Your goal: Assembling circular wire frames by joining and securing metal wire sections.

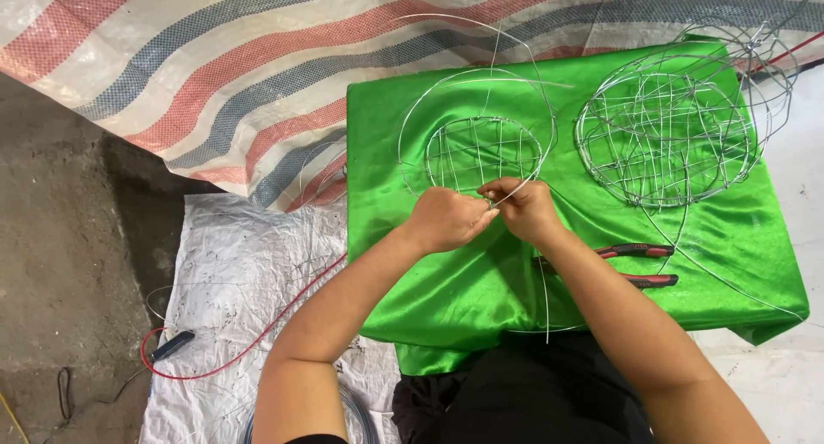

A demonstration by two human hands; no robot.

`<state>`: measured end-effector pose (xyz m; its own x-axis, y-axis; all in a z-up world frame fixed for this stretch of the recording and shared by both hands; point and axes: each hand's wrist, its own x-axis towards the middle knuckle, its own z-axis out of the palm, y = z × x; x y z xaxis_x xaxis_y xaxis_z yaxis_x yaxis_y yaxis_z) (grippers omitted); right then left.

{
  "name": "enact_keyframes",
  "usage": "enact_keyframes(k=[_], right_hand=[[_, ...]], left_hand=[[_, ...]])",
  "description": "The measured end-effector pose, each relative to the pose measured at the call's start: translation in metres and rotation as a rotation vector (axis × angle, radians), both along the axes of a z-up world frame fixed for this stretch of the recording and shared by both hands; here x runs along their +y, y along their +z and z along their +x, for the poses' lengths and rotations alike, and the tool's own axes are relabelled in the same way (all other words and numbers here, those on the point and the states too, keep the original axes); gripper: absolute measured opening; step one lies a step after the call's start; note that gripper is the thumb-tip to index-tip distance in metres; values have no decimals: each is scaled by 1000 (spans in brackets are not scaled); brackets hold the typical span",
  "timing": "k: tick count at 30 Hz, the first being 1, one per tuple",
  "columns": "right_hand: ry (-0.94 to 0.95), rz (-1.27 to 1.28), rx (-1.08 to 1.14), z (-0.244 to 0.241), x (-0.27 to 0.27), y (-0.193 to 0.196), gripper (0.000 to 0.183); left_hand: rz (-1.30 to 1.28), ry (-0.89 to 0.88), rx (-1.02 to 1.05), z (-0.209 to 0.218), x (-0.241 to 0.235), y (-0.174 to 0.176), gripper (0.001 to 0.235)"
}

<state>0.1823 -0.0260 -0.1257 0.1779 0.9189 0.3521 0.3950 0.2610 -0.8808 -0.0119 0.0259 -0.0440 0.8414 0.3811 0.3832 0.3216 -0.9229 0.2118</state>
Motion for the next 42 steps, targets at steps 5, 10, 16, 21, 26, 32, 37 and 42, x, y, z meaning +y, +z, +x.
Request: enact_keyframes(k=[5, 10, 16, 21, 26, 32, 37, 42], right_hand=[[-51, -17, -211, -3, -20, -4, 30], [-110, -102, -525, -2, -47, 3, 14], [39, -446, -738, -13, -87, 82, 21], [201, -668, -704, -12, -93, 121, 22], [314, -929, -228, 6, -85, 170, 32], [307, -703, 312, 42, -99, 135, 43], [7, 264, -665, 33, -80, 70, 54], [15, 656, -705, 16, -55, 87, 37]], left_hand=[[-57, 10, 58, 4, -1, 4, 39], [-109, 13, 47, 9, -1, 12, 42], [-152, 48, 78, 13, -2, 18, 43], [-380, 44, 251, 15, -2, 33, 48], [-547, 40, 283, 11, -4, 76, 30], [-586, 61, 230, 11, -3, 73, 35], [-533, 96, 242, 21, -8, 61, 31], [-527, 69, 277, 17, -5, 70, 24]])
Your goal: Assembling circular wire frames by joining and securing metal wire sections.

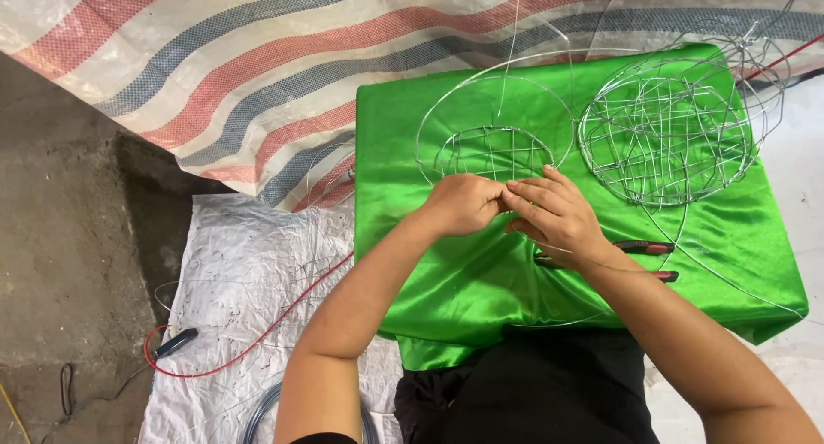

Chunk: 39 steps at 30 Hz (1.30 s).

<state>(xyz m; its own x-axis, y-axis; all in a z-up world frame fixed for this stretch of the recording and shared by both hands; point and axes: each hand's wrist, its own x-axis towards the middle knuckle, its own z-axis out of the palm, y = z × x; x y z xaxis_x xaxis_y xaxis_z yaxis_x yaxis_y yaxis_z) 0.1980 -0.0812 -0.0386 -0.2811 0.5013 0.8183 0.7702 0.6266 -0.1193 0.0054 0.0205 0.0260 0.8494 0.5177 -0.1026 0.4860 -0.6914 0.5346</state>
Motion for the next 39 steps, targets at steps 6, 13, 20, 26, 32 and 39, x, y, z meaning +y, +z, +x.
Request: enact_keyframes(k=[6, 13, 20, 26, 32, 39], right_hand=[[58, -70, 66, -1, -2, 10, 33], [47, -135, 195, -1, -5, 12, 15], [-53, -305, 328, 1, -7, 16, 7], [-26, -411, 433, 8, -7, 21, 9], [6, -494, 553, 5, -4, 21, 14], [73, -715, 690, -5, -12, 65, 4]], left_hand=[[-25, -118, 23, -6, 1, 22, 26], [130, -110, 19, -1, -16, 8, 29], [372, -58, -33, 11, -30, -19, 46], [562, 85, -223, 27, -40, -35, 37], [675, 68, -196, 28, -52, -51, 31], [629, 64, -172, 25, -58, -16, 28]])
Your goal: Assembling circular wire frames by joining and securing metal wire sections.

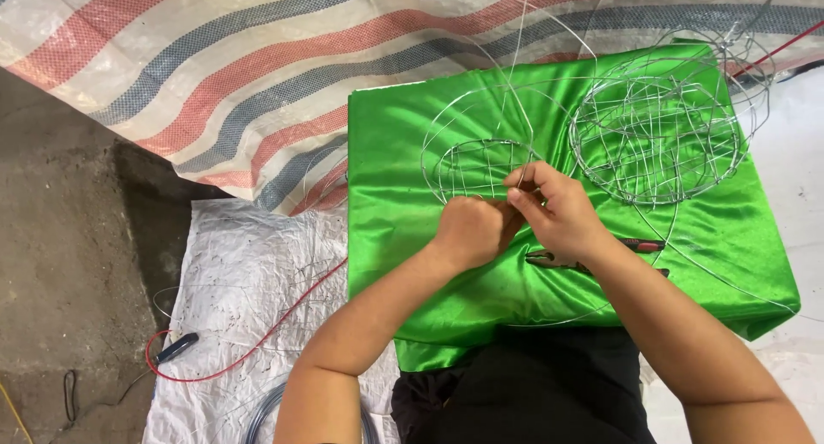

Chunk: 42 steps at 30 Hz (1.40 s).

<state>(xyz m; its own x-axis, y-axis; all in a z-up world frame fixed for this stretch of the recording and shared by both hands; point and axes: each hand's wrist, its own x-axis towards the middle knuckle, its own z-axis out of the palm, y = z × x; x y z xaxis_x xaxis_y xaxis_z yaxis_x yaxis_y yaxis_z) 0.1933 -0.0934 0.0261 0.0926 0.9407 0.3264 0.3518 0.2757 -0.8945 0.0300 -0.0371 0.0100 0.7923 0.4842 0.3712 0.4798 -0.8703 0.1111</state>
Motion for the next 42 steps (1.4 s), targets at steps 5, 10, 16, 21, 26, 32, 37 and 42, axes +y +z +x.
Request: enact_keyframes(k=[5, 10, 16, 21, 26, 32, 37, 42], right_hand=[[-24, 47, 52, -3, 8, -5, 5], [-100, 157, 17, -6, 14, -20, 3], [-1, 128, 265, 5, 23, 7, 17], [196, -126, 797, 12, 36, 15, 11], [134, -106, 877, 3, 53, -4, 7], [90, -93, 875, 3, 51, -1, 9], [102, -19, 622, 36, 36, 32, 24], [-405, 297, -303, 91, 60, 23, 25]], left_hand=[[-60, -23, -120, -2, 4, -4, 31], [-43, 61, -45, 1, 0, -7, 31], [14, 3, -146, -4, -6, -19, 34], [141, -14, -146, -4, 0, -28, 29], [103, -22, -90, -7, -4, -34, 31], [-54, -22, 40, -7, 1, -20, 36], [13, 6, -232, -15, 5, -19, 35], [10, -18, -183, -24, 8, -22, 44]])
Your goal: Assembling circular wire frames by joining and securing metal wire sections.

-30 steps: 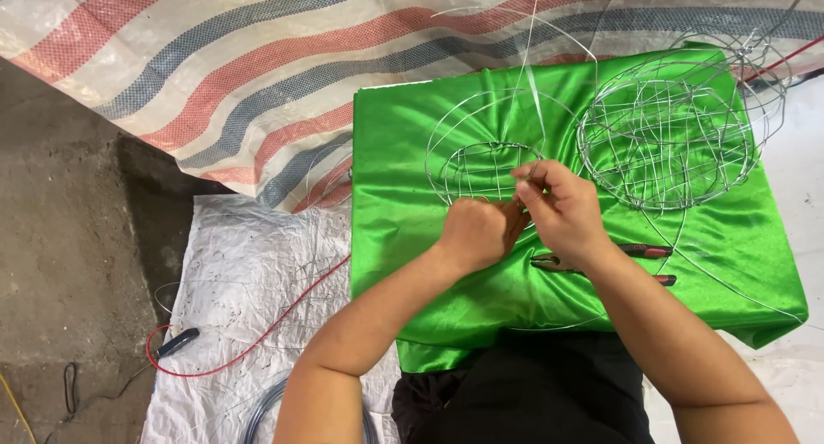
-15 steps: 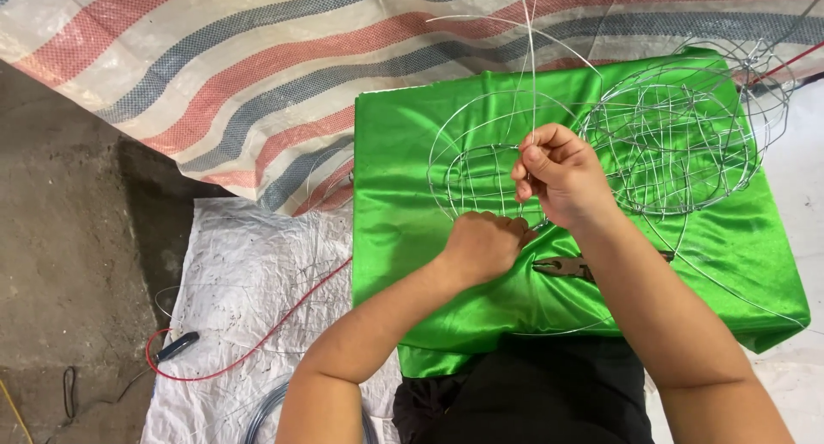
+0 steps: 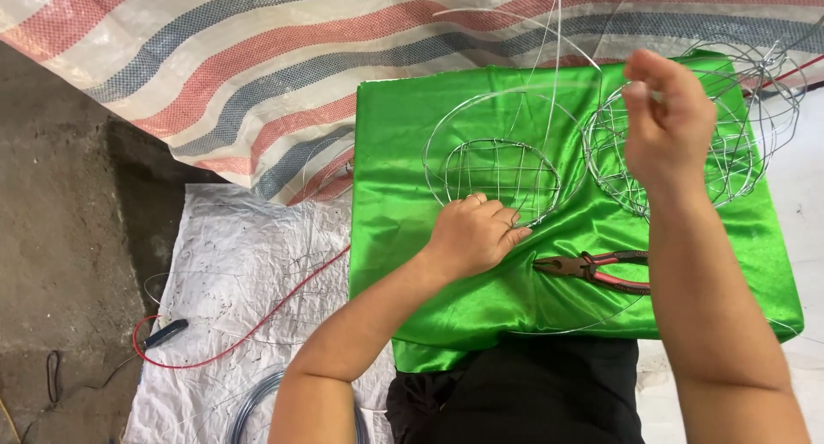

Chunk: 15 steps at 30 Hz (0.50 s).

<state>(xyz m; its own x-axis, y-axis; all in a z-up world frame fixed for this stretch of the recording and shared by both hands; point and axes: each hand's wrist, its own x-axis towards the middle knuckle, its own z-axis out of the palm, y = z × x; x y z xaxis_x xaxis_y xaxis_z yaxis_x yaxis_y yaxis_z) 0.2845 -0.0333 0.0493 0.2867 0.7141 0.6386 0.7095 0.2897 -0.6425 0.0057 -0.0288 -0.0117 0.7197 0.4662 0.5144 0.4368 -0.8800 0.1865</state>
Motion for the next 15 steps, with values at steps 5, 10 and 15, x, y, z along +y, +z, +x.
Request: enact_keyframes(k=[5, 10, 15], right_hand=[[289, -499, 454, -13, 27, 36, 27], [695, -483, 871, -4, 32, 34, 27], [900, -373, 1084, -19, 34, 23, 12]], left_hand=[[-46, -12, 61, -23, 7, 7, 36], [-102, 12, -23, -64, 17, 25, 29], [-147, 163, -186, -93, 17, 10, 29]])
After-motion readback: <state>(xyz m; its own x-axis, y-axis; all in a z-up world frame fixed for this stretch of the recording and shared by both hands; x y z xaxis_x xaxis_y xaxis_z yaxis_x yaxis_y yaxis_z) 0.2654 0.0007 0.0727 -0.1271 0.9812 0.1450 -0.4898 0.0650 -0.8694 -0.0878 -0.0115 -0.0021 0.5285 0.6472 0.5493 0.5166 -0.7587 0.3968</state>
